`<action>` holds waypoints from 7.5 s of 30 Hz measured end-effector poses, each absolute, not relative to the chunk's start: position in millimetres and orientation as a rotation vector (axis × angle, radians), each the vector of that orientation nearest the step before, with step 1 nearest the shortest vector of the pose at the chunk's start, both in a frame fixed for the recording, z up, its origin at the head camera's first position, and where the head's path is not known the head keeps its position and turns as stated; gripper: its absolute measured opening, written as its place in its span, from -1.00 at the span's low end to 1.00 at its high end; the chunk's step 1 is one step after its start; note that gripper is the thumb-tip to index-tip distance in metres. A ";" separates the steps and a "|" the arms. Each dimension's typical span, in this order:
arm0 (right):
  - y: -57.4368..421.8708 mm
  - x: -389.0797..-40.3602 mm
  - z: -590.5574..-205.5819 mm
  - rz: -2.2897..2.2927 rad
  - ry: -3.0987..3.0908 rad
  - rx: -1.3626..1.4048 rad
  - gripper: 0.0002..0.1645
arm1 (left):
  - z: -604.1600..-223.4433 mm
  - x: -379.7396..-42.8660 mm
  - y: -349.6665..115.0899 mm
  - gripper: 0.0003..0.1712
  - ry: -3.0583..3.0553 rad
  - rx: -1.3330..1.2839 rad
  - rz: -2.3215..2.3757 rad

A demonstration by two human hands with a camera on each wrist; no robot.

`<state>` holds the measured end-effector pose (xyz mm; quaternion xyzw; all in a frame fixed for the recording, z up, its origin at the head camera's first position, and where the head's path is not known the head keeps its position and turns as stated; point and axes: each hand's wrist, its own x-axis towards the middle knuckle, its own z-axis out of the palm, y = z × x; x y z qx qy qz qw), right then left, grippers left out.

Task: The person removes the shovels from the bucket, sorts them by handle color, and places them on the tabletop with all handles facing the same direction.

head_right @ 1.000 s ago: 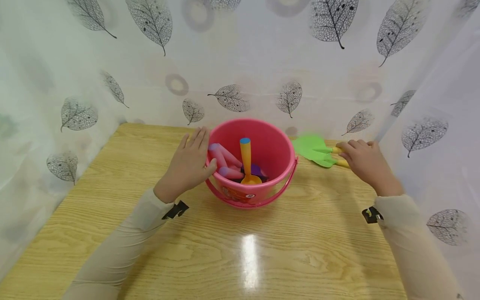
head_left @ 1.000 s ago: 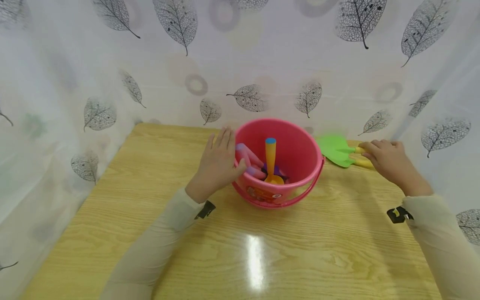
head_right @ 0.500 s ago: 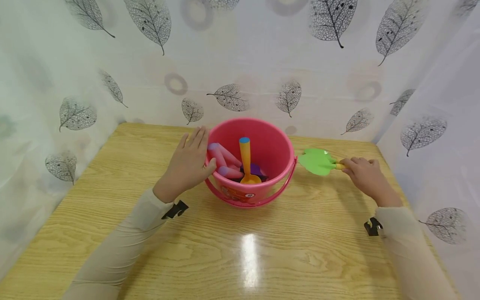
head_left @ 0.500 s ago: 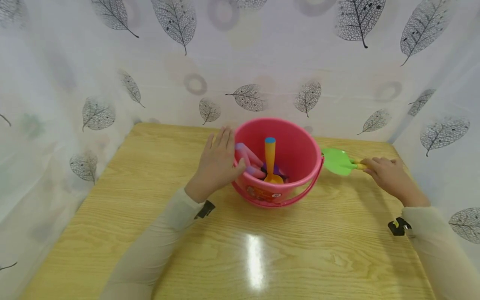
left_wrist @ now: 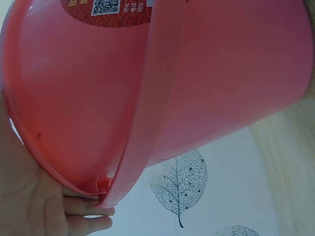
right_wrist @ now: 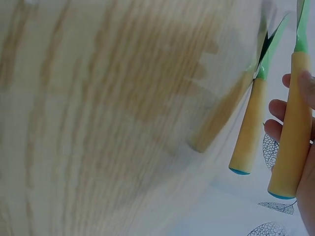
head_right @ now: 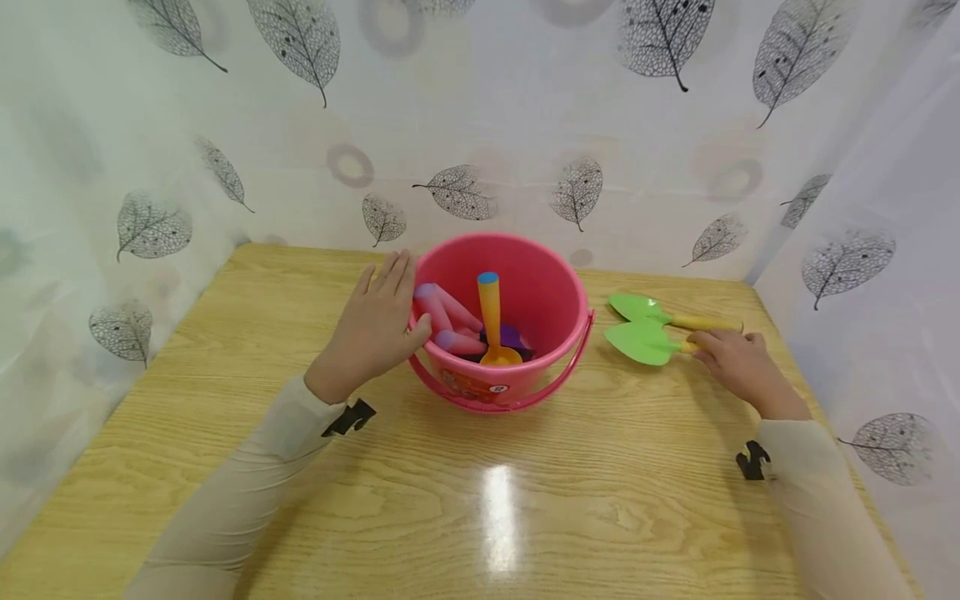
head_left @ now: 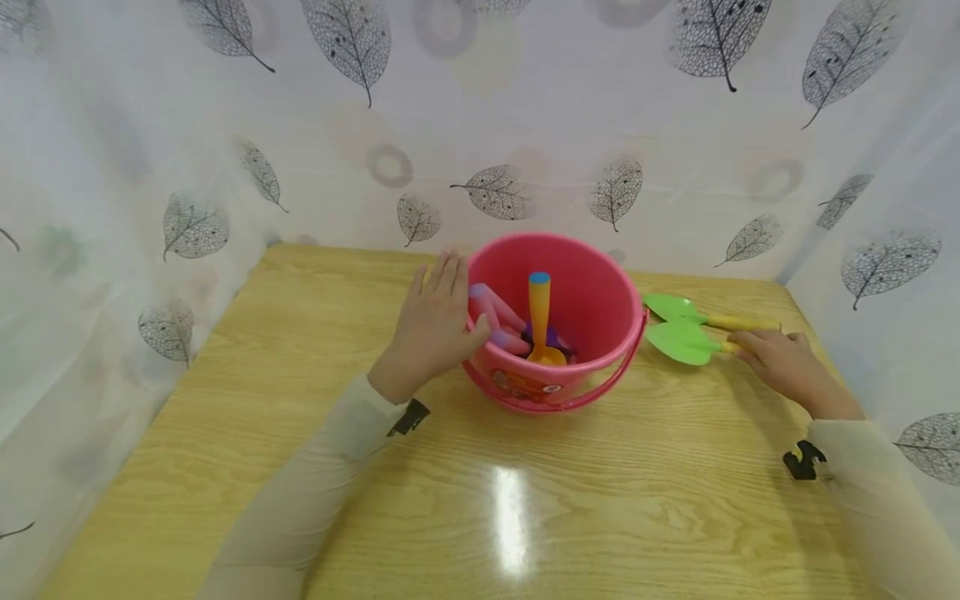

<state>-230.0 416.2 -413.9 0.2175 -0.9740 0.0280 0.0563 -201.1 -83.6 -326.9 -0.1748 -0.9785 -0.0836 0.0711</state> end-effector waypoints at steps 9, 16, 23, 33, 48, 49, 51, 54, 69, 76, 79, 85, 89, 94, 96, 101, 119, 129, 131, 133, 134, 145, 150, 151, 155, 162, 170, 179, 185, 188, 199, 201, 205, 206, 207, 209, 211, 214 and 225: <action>423.0 -228.4 -418.9 0.097 -2.989 0.661 -0.72 | -327.5 -202.4 -84.2 -0.11 -2.944 -0.526 -0.252; 427.1 -227.7 -422.1 0.082 -3.066 0.645 -0.75 | -327.0 -202.6 -84.5 -0.10 -2.944 -0.530 -0.263; 429.2 -226.7 -424.6 0.065 -3.065 0.670 -0.77 | -326.6 -202.8 -84.4 -0.10 -2.946 -0.532 -0.251; 428.4 -227.6 -424.7 0.041 -3.147 0.644 -0.74 | -325.8 -202.7 -84.3 -0.10 -2.954 -0.531 -0.262; 430.4 -226.0 -428.0 -0.017 -3.132 0.674 -0.69 | -323.8 -201.0 -82.6 -0.10 -2.963 -0.524 -0.283; 430.3 -225.8 -427.9 -0.018 -3.131 0.675 -0.69 | -324.0 -201.0 -82.6 -0.10 -2.965 -0.522 -0.281; 430.6 -225.5 -427.9 -0.023 -3.124 0.681 -0.70 | -324.5 -201.5 -82.7 -0.10 -2.967 -0.522 -0.276; 430.8 -224.7 -428.0 -0.035 -3.106 0.689 -0.70 | -325.0 -201.9 -82.8 -0.11 -2.962 -0.523 -0.271; 431.9 -222.9 -428.0 -0.070 -3.049 0.737 -0.68 | -325.4 -201.3 -83.7 -0.11 -2.952 -0.532 -0.280; 432.8 -223.1 -425.8 -0.043 -3.068 0.729 -0.67 | -324.6 -200.8 -83.6 -0.11 -2.950 -0.539 -0.268; 431.7 -224.6 -421.9 -0.037 -3.115 0.700 -0.61 | -324.7 -200.9 -83.7 -0.11 -2.948 -0.540 -0.256; 424.0 -226.3 -396.0 -0.115 -3.103 0.602 -0.45 | -325.1 -201.4 -83.4 -0.11 -2.948 -0.546 -0.254; 404.4 -226.1 -361.9 -0.186 -2.951 0.628 -0.49 | -325.4 -201.7 -84.1 -0.10 -2.950 -0.543 -0.254; 369.3 -226.2 -316.5 -0.183 -2.748 0.733 -0.55 | -325.6 -201.9 -84.8 -0.10 -2.950 -0.542 -0.267; 355.4 -226.9 -302.5 -0.189 -2.668 0.800 -0.58 | -325.8 -202.0 -84.8 -0.10 -2.947 -0.544 -0.271; 316.4 -226.5 -276.9 -0.174 -2.496 0.981 -0.25 | -325.6 -202.0 -84.5 -0.11 -2.956 -0.548 -0.271; 190.2 -230.2 -264.8 -0.320 -2.004 1.542 -0.32 | -324.1 -201.9 -86.6 -0.10 -2.968 -0.532 -0.284; 154.5 -237.2 -275.9 -0.598 -1.964 1.663 -0.38 | -325.6 -203.8 -84.9 -0.10 -2.963 -0.534 -0.261; 151.2 -239.0 -278.7 -0.632 -1.987 1.671 -0.40 | -325.8 -203.8 -84.7 -0.10 -2.961 -0.536 -0.255; 148.5 -241.6 -282.5 -0.651 -1.990 1.683 -0.43 | -325.7 -203.8 -84.6 -0.10 -2.962 -0.536 -0.260; 147.3 -243.4 -285.0 -0.659 -1.987 1.689 -0.45 | -325.6 -203.7 -84.7 -0.10 -2.962 -0.537 -0.259; 136.1 -257.3 -305.8 -0.722 -1.965 1.724 -0.67 | -324.8 -202.4 -84.4 -0.10 -2.964 -0.535 -0.270; 134.9 -258.7 -307.8 -0.764 -1.972 1.718 -0.71 | -325.1 -202.2 -84.1 -0.10 -2.955 -0.532 -0.261; 134.7 -259.2 -308.2 -0.769 -1.970 1.716 -0.73 | -325.1 -202.2 -84.2 -0.11 -2.956 -0.531 -0.262; 134.3 -259.4 -308.9 -0.785 -1.952 1.711 -0.79 | -325.0 -202.0 -84.3 -0.10 -2.960 -0.530 -0.268; 133.9 -258.0 -309.1 -0.848 -1.925 1.685 -0.87 | -326.5 -202.4 -84.1 -0.11 -2.953 -0.532 -0.261; 137.5 -256.5 -306.5 -0.897 -1.952 1.656 -0.90 | -326.8 -202.0 -84.3 -0.11 -2.949 -0.528 -0.267; 145.8 -255.3 -302.1 -0.859 -2.049 1.628 -0.81 | -327.4 -201.3 -84.3 -0.11 -2.938 -0.534 -0.265; 156.2 -259.3 -300.0 -0.781 -2.057 1.588 -0.85 | -327.4 -201.1 -83.8 -0.12 -2.957 -0.529 -0.279; 161.2 -262.2 -299.3 -0.782 -2.059 1.556 -0.84 | -327.6 -201.1 -83.8 -0.11 -2.957 -0.530 -0.281; 162.9 -264.0 -298.6 -0.803 -2.149 1.555 -0.79 | -328.8 -202.5 -84.3 -0.11 -2.941 -0.534 -0.286; 161.8 -263.7 -298.9 -0.784 -2.176 1.575 -0.80 | -328.6 -202.6 -84.3 -0.11 -2.943 -0.534 -0.287; 160.7 -263.6 -299.5 -0.761 -2.193 1.588 -0.83 | -328.2 -202.5 -84.0 -0.11 -2.946 -0.531 -0.286; 160.8 -263.9 -299.8 -0.762 -2.191 1.586 -0.84 | -328.1 -202.4 -83.9 -0.11 -2.946 -0.531 -0.286; 161.1 -263.7 -299.6 -0.771 -2.189 1.581 -0.83 | -327.7 -202.3 -83.8 -0.11 -2.946 -0.532 -0.289; 162.0 -263.5 -299.0 -0.781 -2.190 1.567 -0.81 | -327.3 -202.0 -83.7 -0.11 -2.946 -0.534 -0.292; 163.2 -263.2 -297.8 -0.784 -2.201 1.554 -0.78 | -326.7 -201.7 -83.5 -0.11 -2.948 -0.536 -0.294; 165.5 -262.7 -295.0 -0.777 -2.226 1.528 -0.72 | -326.5 -201.7 -83.4 -0.10 -2.950 -0.535 -0.291; 179.1 -259.7 -279.5 -0.785 -2.238 1.431 -0.63 | -328.4 -202.1 -83.0 -0.11 -2.951 -0.523 -0.284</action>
